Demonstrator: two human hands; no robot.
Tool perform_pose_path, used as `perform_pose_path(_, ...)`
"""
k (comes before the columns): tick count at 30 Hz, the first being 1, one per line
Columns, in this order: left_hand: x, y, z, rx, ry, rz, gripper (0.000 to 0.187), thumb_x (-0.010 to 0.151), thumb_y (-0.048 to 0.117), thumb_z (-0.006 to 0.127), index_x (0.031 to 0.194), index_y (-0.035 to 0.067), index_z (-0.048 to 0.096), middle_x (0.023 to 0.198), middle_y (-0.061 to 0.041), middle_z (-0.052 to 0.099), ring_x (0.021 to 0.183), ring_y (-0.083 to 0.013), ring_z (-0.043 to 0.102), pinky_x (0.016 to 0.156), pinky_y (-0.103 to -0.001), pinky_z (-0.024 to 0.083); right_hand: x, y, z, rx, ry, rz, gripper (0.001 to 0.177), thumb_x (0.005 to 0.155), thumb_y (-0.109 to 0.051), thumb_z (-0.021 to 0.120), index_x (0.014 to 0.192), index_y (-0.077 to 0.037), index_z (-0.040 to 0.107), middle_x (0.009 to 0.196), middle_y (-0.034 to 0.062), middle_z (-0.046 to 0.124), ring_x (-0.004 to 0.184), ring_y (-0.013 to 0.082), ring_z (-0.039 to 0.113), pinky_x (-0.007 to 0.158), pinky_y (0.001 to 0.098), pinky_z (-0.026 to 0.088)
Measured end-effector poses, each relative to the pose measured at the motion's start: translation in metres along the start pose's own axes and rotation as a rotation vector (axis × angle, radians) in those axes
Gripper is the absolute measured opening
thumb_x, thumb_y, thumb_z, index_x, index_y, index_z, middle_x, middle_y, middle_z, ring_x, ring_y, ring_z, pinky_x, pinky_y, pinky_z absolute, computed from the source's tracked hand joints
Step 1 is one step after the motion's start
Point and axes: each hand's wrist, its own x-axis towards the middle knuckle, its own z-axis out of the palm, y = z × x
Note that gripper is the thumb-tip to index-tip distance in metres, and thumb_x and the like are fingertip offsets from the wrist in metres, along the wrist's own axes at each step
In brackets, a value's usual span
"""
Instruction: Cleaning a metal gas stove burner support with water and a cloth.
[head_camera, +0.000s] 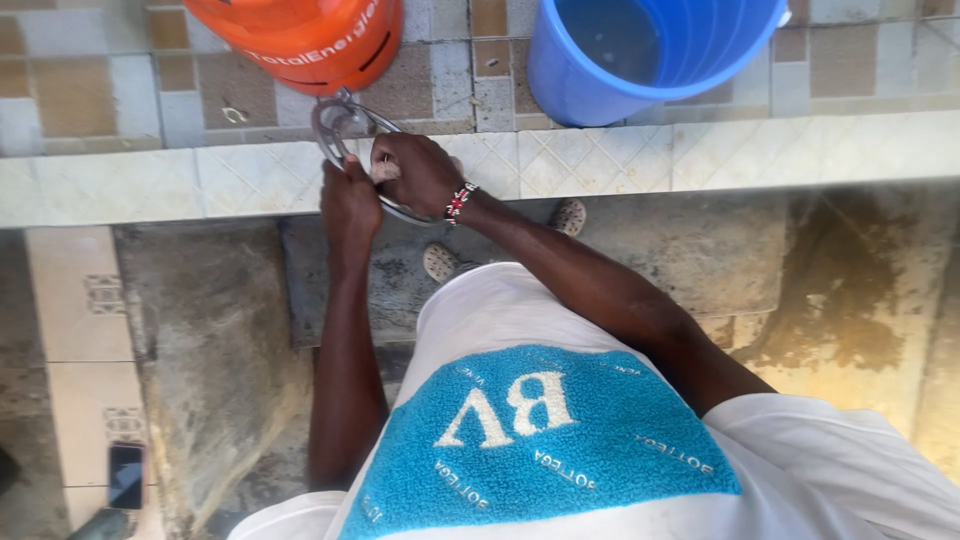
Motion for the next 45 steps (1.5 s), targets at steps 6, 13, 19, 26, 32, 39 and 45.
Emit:
perform_pose_path(6, -0.007, 0.010, -0.014, -0.085, -0.032, -0.117, 0.047, 0.107, 0.037, 0.039, 0.122, -0.005, 0.054, 0.106, -0.031, 0.068, 0.099, -0.0516, 0.065, 0.086, -0.060, 0.045, -0.022, 0.002, 0.008, -0.007, -0.033, 0.208, 0.025, 0.076, -0.017, 0.083, 0.094, -0.005, 0.070, 0.089, 0.0150, 0.073, 0.084, 0.0318, 0.074, 0.074, 0.0409, 0.056)
perform_pose_path(13, -0.012, 0.012, -0.002, -0.081, -0.022, -0.134, 0.048, 0.108, 0.038, 0.040, 0.123, -0.006, 0.051, 0.108, -0.033, 0.067, 0.103, -0.0535, 0.064, 0.087, -0.061, 0.046, -0.019, 0.002, 0.000, 0.101, -0.036, 0.091, 0.022, 0.083, -0.017, 0.081, 0.097, -0.004, 0.071, 0.090, 0.0148, 0.074, 0.083, 0.0281, 0.076, 0.075, 0.0379, 0.056)
perform_pose_path(19, -0.019, 0.021, -0.005, -0.074, -0.030, -0.142, 0.042, 0.107, 0.036, 0.042, 0.122, -0.003, 0.051, 0.106, -0.033, 0.068, 0.103, -0.0542, 0.063, 0.087, -0.062, 0.046, -0.033, 0.002, 0.001, -0.004, 0.033, 0.072, 0.025, 0.083, -0.018, 0.084, 0.095, -0.002, 0.068, 0.092, 0.0167, 0.071, 0.083, 0.0313, 0.072, 0.075, 0.0393, 0.055)
perform_pose_path(26, -0.015, 0.010, 0.003, -0.171, -0.047, -0.133, 0.043, 0.109, 0.035, 0.040, 0.123, -0.004, 0.050, 0.111, -0.032, 0.067, 0.105, -0.0526, 0.063, 0.089, -0.060, 0.046, -0.025, 0.005, 0.000, -0.087, 0.025, -0.084, 0.024, 0.082, -0.010, 0.079, 0.101, -0.005, 0.066, 0.099, 0.0153, 0.068, 0.091, 0.0361, 0.070, 0.079, 0.0438, 0.055)
perform_pose_path(32, -0.022, 0.016, -0.005, -0.157, -0.073, -0.141, 0.047, 0.111, 0.038, 0.036, 0.127, -0.003, 0.051, 0.113, -0.030, 0.067, 0.108, -0.0513, 0.063, 0.090, -0.059, 0.045, -0.012, -0.004, -0.002, -0.173, -0.016, -0.141, 0.028, 0.078, -0.009, 0.081, 0.102, -0.007, 0.067, 0.101, 0.0136, 0.065, 0.092, 0.0384, 0.068, 0.077, 0.0464, 0.053)
perform_pose_path(39, -0.011, -0.011, -0.010, -0.302, -0.087, -0.165, 0.050, 0.110, 0.041, 0.034, 0.125, -0.002, 0.055, 0.097, -0.019, 0.067, 0.087, -0.0322, 0.067, 0.083, -0.051, 0.048, -0.050, 0.016, 0.004, -0.169, -0.084, 0.042, 0.031, 0.077, -0.014, 0.085, 0.103, -0.005, 0.070, 0.098, 0.0150, 0.065, 0.091, 0.0364, 0.068, 0.080, 0.0452, 0.053)
perform_pose_path(45, -0.014, -0.011, -0.019, -0.397, -0.139, -0.226, 0.049, 0.112, 0.039, 0.031, 0.113, -0.002, 0.057, 0.088, -0.016, 0.057, 0.076, -0.0268, 0.057, 0.073, -0.049, 0.047, -0.032, 0.010, 0.008, -0.079, -0.068, -0.007, 0.029, 0.079, -0.014, 0.082, 0.104, -0.005, 0.072, 0.100, 0.0138, 0.069, 0.094, 0.0347, 0.069, 0.084, 0.0436, 0.053)
